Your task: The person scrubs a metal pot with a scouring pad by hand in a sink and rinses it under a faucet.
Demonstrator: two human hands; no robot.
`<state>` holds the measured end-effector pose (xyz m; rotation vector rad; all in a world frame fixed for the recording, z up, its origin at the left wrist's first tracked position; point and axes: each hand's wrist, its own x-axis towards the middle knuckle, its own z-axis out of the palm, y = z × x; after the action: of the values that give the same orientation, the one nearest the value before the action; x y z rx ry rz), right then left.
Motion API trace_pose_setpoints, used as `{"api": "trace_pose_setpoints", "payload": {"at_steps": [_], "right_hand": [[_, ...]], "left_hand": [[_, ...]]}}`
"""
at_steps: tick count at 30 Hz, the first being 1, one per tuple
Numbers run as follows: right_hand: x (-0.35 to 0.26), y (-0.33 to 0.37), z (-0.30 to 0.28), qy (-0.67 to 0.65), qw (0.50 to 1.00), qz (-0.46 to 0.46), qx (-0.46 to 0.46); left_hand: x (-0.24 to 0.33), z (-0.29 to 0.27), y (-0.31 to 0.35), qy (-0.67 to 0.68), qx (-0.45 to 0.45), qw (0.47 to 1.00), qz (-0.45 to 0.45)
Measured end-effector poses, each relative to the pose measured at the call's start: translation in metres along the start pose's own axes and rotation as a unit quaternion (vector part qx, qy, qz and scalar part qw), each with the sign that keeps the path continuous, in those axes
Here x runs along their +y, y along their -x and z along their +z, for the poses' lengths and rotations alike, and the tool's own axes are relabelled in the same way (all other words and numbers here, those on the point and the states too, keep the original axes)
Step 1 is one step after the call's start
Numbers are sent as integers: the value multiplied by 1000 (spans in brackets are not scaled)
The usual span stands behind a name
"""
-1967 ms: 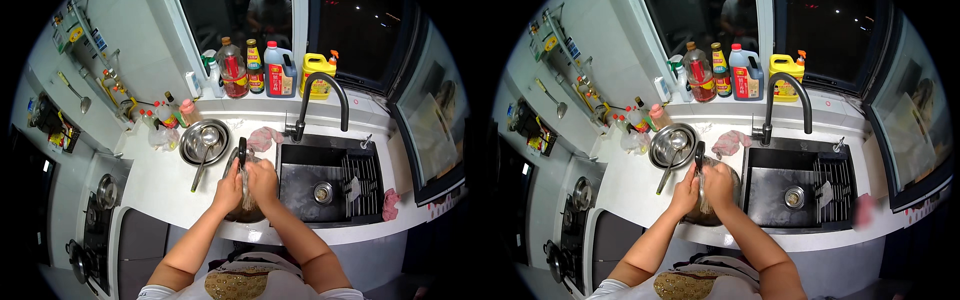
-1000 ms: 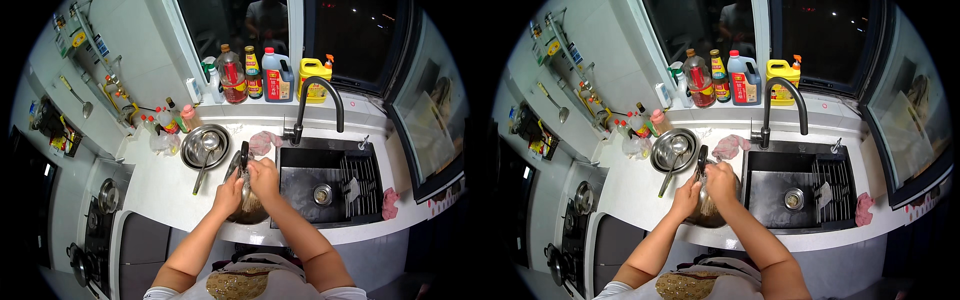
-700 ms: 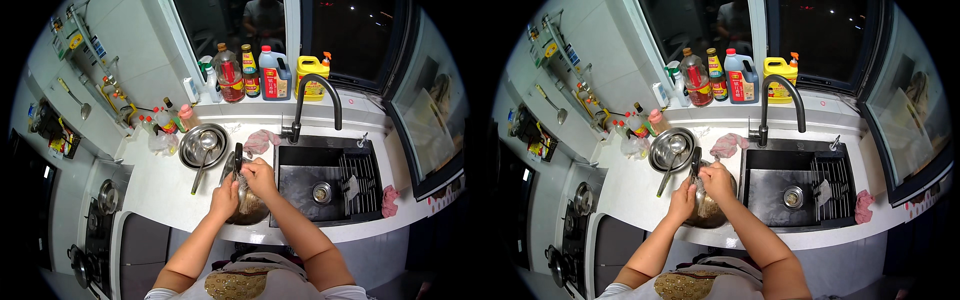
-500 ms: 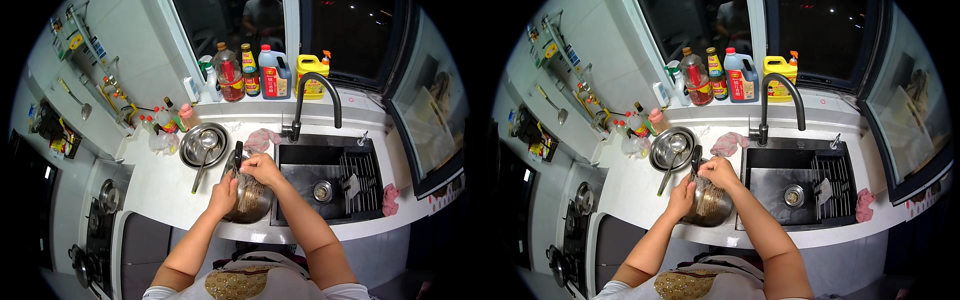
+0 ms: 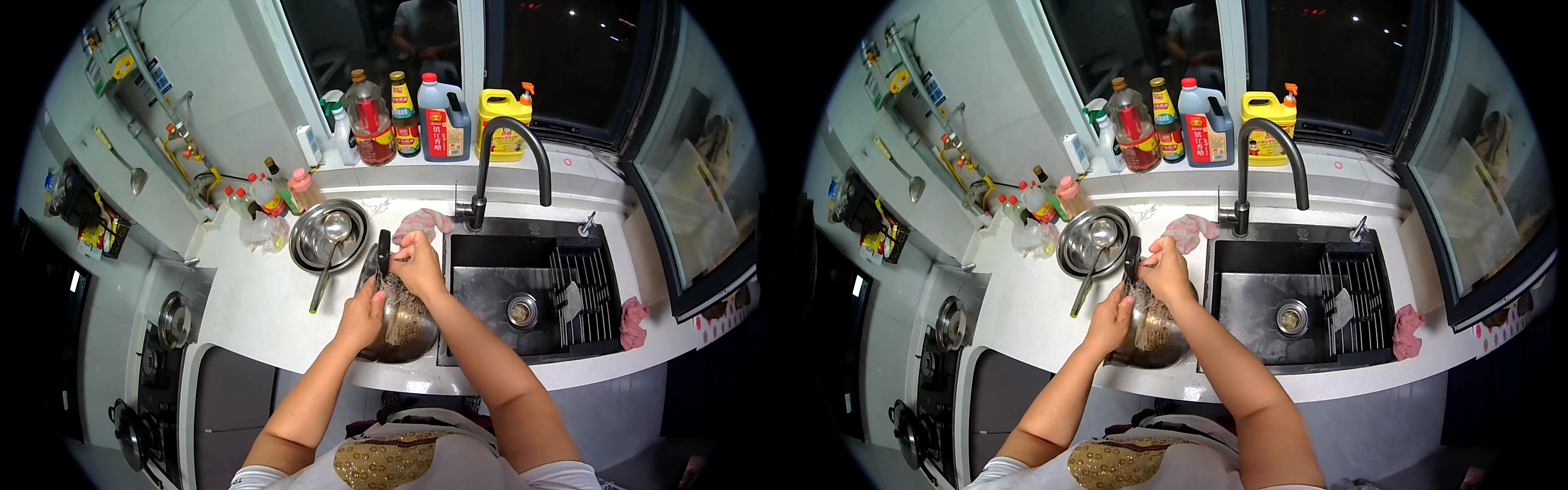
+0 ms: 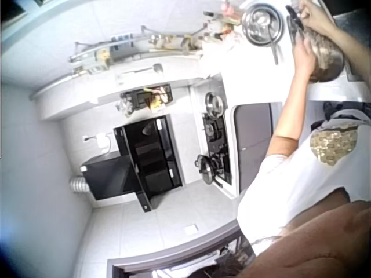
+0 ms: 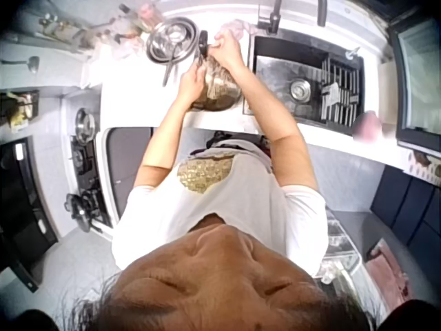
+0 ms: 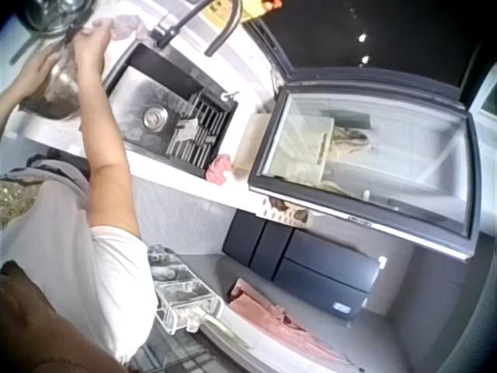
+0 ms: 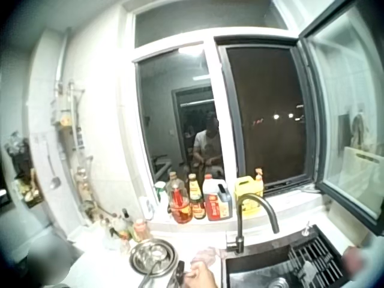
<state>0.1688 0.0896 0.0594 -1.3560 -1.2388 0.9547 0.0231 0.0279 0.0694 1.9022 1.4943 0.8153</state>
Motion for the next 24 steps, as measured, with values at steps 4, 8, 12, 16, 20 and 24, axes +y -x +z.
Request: {"api": "trace_pose_setpoints", "payload": {"at_steps": [4, 8, 12, 16, 20, 24], "right_hand": [[15, 1, -9, -112, 987, -23, -110], [24, -5, -8, -101, 988, -45, -110], [23, -3, 9, -66, 997, -43, 0], [27, 1, -9, -157, 977, -61, -131], [24, 5, -17, -192, 963, -48, -181], [31, 3, 1, -147, 984, -46, -85]], "left_hand": [[-6, 2, 0, -4, 3, 1000, -1], [-7, 0, -5, 4, -9, 1000, 24], [-18, 2, -8, 0, 4, 1000, 23], [-3, -3, -11, 9, -4, 1000, 18], [-12, -3, -13, -4, -14, 999, 38], [-8, -2, -12, -9, -23, 1000, 12]]}}
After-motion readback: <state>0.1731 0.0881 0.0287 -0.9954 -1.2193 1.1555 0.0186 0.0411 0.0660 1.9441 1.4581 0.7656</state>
